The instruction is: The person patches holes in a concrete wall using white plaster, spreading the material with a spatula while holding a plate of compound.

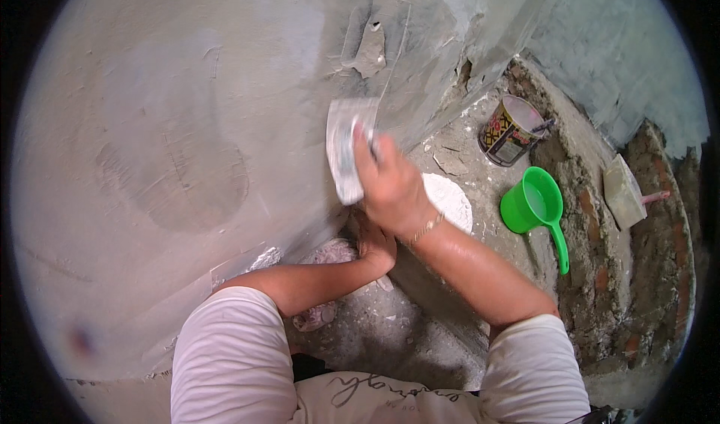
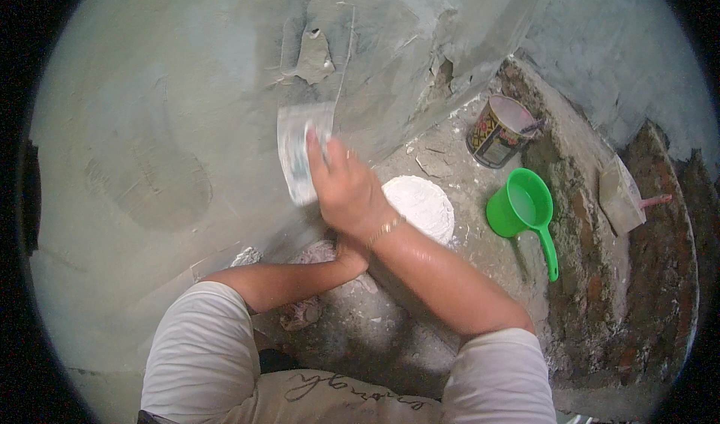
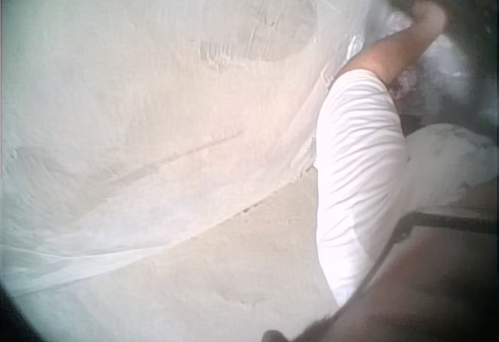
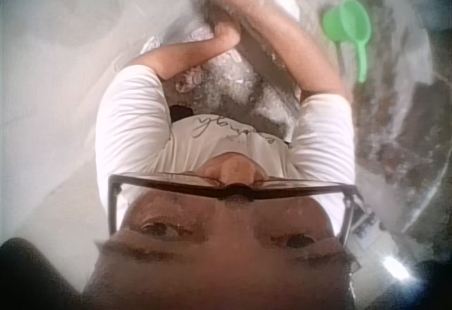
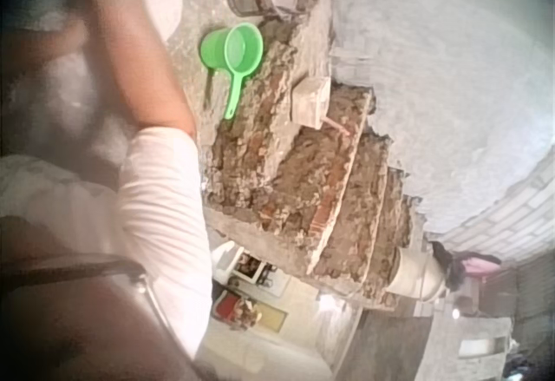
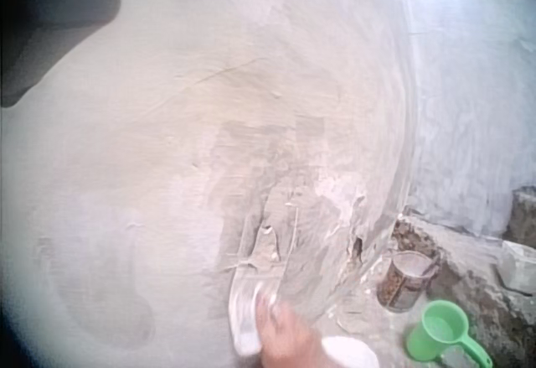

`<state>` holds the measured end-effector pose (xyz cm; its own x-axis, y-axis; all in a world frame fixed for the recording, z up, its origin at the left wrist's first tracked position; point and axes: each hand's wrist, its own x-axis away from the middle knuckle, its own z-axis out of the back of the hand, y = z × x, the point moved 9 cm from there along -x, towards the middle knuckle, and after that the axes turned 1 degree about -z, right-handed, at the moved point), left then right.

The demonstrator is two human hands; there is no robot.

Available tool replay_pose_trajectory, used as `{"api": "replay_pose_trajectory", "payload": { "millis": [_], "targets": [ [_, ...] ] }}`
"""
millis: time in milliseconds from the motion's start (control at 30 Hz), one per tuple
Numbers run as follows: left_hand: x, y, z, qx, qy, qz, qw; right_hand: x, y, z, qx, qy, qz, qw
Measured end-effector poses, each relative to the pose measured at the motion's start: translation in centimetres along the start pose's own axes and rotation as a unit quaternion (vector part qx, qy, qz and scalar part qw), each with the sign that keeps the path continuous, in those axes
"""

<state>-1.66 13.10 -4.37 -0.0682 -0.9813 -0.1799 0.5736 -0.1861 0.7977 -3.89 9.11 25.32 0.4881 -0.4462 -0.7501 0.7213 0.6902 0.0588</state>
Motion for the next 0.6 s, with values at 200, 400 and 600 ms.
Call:
{"api": "replay_pose_trajectory", "payload": {
  "millis": [200,400,600],
  "targets": [
    [-0.3,-0.1,0.3,0.089,-0.045,0.017,0.995,4.2,2.2,2.0,-0.098,-0.094,-0.132,0.982],
    [0.7,0.4,2.7,0.068,0.022,0.166,0.983,-4.2,8.1,11.7,-0.014,0.155,-0.129,0.979],
    [0.5,0.4,2.1,0.064,0.019,0.149,0.987,-6.4,9.0,9.9,0.042,0.172,-0.072,0.982]
  ]
}}
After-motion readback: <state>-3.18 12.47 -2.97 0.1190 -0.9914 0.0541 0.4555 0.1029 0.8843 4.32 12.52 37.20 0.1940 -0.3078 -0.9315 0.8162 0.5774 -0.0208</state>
